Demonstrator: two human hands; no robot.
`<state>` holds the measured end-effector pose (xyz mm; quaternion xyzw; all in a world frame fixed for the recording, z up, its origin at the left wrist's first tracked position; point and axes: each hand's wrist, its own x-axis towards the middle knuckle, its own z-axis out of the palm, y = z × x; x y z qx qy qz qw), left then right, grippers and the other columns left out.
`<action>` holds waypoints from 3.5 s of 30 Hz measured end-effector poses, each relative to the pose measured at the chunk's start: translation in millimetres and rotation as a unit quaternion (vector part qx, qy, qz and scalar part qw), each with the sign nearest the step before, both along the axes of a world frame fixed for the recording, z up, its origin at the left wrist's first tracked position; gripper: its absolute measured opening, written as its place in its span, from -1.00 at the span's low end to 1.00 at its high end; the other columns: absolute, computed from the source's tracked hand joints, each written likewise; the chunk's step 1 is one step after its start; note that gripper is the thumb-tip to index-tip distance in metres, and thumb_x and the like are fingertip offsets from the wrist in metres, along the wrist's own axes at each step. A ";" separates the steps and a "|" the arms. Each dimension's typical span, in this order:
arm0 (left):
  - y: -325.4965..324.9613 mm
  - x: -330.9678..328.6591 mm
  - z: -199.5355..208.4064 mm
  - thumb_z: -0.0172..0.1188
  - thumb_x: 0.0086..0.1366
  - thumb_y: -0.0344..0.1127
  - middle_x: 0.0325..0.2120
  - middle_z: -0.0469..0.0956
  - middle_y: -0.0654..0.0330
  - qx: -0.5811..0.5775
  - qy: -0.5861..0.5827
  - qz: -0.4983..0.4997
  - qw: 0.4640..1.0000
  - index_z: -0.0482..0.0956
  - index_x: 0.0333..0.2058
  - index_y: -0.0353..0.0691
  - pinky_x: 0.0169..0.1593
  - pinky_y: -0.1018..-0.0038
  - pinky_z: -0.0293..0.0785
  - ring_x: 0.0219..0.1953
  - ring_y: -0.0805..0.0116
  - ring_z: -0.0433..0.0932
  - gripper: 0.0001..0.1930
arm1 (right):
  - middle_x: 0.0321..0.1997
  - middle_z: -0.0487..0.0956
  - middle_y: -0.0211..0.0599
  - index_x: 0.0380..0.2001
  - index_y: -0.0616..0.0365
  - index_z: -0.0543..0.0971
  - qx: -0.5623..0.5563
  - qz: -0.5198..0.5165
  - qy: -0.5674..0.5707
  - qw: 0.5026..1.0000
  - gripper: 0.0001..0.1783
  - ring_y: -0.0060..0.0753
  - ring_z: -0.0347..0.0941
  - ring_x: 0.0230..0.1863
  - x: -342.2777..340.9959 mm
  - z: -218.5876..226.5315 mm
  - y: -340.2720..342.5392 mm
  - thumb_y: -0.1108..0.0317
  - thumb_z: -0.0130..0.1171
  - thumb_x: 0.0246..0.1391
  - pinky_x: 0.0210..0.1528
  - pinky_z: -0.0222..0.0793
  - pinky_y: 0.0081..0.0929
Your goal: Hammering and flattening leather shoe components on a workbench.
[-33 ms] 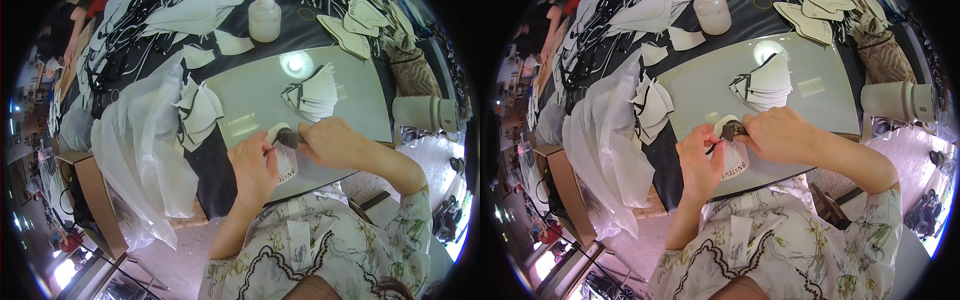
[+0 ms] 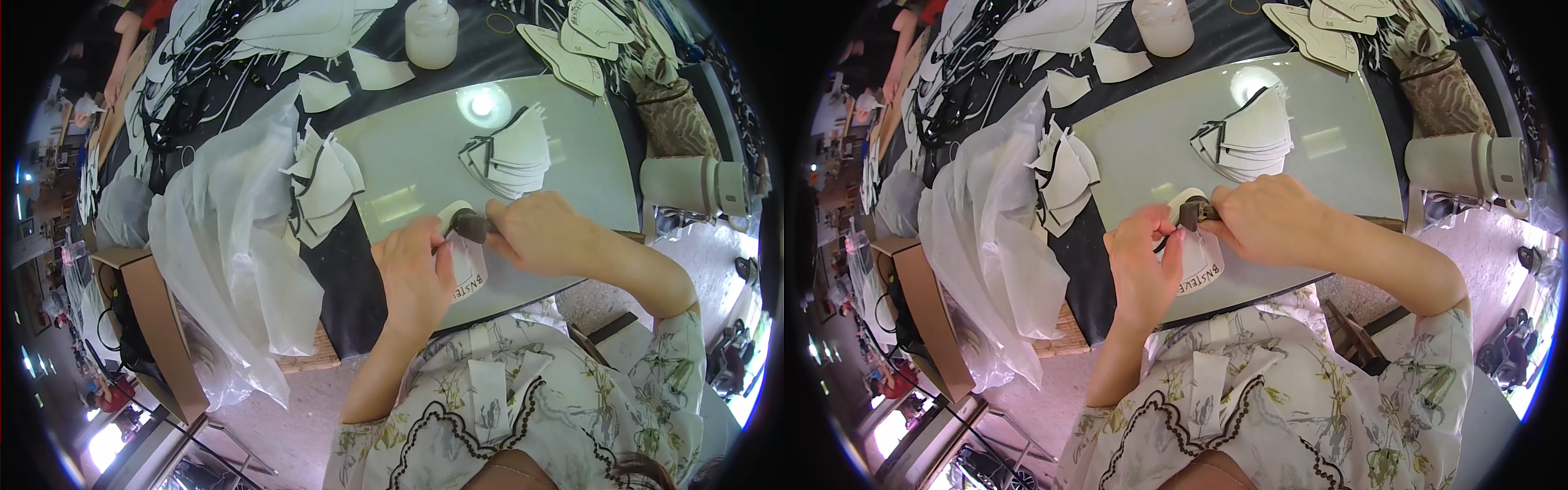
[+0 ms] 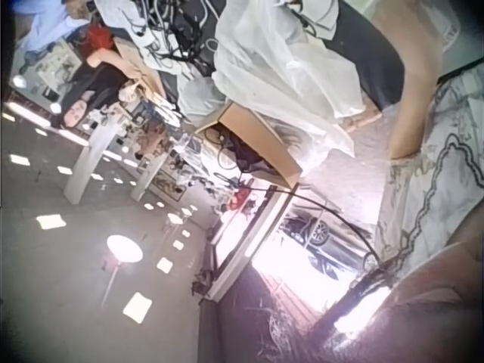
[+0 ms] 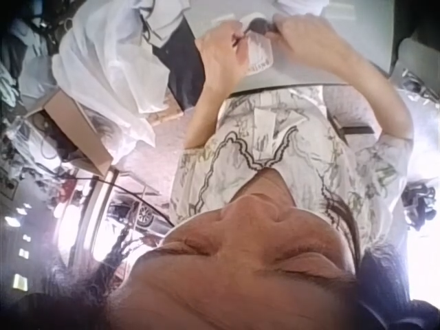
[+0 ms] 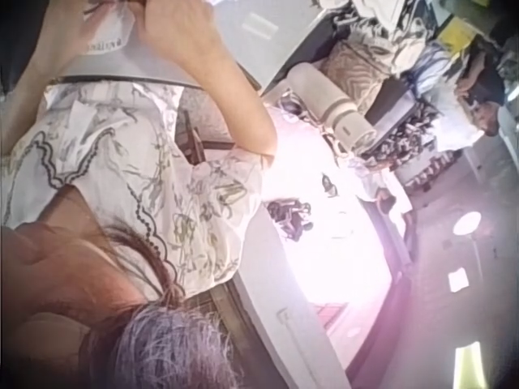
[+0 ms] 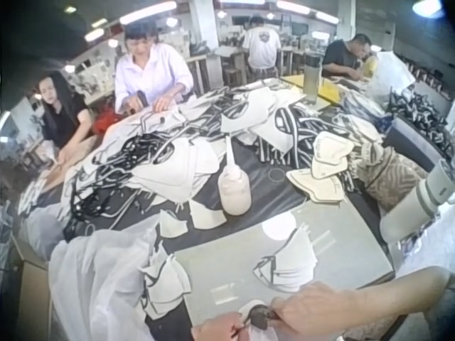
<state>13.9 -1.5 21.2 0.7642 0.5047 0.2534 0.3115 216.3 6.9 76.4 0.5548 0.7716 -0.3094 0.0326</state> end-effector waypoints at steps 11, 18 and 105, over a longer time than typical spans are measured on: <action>-16.1 1.0 -27.3 0.31 0.07 -0.53 -0.32 0.51 0.17 0.239 0.050 -0.033 0.969 0.61 -0.27 -0.30 -0.21 0.32 0.38 -0.31 0.18 0.49 -0.79 | -0.65 0.53 -0.05 -0.41 0.28 0.47 -0.006 -0.001 0.014 1.000 -0.58 0.09 0.54 -0.53 4.4 1.8 1.4 0.07 0.07 0.25 -0.46 0.44 -0.08; -16.6 -0.9 -27.0 0.30 0.07 -0.51 -0.29 0.49 0.19 0.255 0.073 -0.040 0.963 0.62 -0.22 -0.28 -0.21 0.31 0.39 -0.25 0.21 0.49 -0.76 | -0.64 0.54 -0.07 -0.41 0.29 0.49 0.000 0.033 0.010 0.999 -0.58 0.05 0.54 -0.53 0.3 1.7 3.7 0.07 0.07 0.24 -0.44 0.44 -0.11; -31.7 -26.4 -13.9 0.26 0.04 -0.47 -0.27 0.48 0.13 0.219 0.092 -0.059 0.970 0.58 -0.23 -0.36 -0.12 0.27 0.39 -0.20 0.15 0.47 -0.73 | -0.67 0.52 -0.07 -0.41 0.29 0.44 0.002 0.014 -0.005 1.000 -0.58 0.09 0.50 -0.59 -23.9 -8.9 -21.2 0.08 0.09 0.23 -0.54 0.39 -0.08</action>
